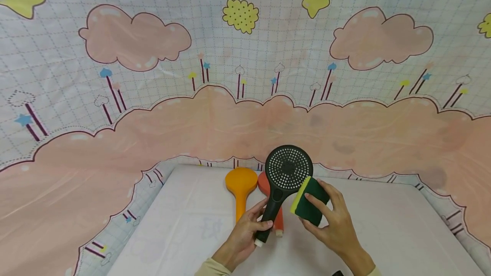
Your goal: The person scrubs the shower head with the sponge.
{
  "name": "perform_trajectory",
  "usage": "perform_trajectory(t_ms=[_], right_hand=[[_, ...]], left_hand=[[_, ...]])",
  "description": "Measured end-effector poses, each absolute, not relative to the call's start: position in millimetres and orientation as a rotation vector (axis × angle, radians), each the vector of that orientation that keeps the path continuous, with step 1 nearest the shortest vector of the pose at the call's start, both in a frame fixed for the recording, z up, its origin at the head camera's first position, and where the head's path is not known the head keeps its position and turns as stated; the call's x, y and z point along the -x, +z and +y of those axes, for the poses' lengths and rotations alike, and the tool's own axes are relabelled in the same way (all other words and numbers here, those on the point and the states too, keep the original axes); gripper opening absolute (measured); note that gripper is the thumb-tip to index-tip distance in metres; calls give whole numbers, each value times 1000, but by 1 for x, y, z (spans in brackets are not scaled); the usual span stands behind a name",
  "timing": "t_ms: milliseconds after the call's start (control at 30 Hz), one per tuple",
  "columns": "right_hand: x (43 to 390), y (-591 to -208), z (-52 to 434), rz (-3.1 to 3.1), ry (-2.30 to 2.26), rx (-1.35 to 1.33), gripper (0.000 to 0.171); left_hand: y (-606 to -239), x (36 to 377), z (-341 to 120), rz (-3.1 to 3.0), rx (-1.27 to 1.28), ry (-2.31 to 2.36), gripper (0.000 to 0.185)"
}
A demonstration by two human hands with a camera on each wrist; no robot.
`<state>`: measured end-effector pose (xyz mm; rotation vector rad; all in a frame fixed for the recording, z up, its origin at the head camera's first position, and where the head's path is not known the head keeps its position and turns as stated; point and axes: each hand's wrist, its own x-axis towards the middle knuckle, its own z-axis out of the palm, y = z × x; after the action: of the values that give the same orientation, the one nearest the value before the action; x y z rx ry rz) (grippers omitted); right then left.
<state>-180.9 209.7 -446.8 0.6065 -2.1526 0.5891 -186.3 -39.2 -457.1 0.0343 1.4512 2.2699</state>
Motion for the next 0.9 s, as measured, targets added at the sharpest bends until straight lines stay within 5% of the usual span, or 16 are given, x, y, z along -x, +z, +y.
perform_trajectory(t_ms=[900], right_hand=[[190,-437,238,-2123,579,-570,65]], left_hand=[[-461,177,-52,1501,-62,2178,66]])
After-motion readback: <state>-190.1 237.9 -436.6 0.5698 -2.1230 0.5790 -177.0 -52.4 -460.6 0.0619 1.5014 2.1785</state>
